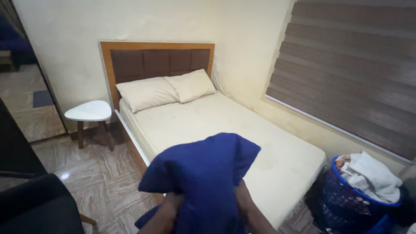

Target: The person smooths the bedsheet, positions pillows against the headboard, and places a small blue decorative pillow on the bed.

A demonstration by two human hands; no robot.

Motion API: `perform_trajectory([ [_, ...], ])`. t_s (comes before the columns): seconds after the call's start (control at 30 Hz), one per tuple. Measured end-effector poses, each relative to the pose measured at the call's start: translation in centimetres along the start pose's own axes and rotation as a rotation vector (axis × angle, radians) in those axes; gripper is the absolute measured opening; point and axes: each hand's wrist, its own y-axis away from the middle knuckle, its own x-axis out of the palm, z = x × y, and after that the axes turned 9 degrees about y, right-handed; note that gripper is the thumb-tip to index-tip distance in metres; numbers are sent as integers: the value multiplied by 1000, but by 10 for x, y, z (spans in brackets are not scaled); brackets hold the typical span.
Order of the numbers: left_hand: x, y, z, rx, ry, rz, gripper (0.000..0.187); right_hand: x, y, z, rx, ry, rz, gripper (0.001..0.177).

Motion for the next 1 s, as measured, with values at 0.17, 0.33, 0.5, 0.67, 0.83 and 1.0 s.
perform_trajectory([
  [0.17,-26,-14,-49,-33,353,178,48,14,29,42,284,-318,66,61],
  [0.33,13,26,-82,-40,66,73,36,5,-5,19,277,-358,29,59],
  [0.5,32,85,-111,367,-470,-289,31,-35,-19,-30,318,-283,-551,28],
  [0.67,43,118,-168,466,-226,-268,26,-84,-14,-83,170,-415,-638,79],
  [0.83,77,110,-173,707,-688,-261,23,-80,-7,-40,24,112,-468,124],
  [1.0,108,110,-149,999,-606,133,19,-45,15,17,70,-6,84,140],
])
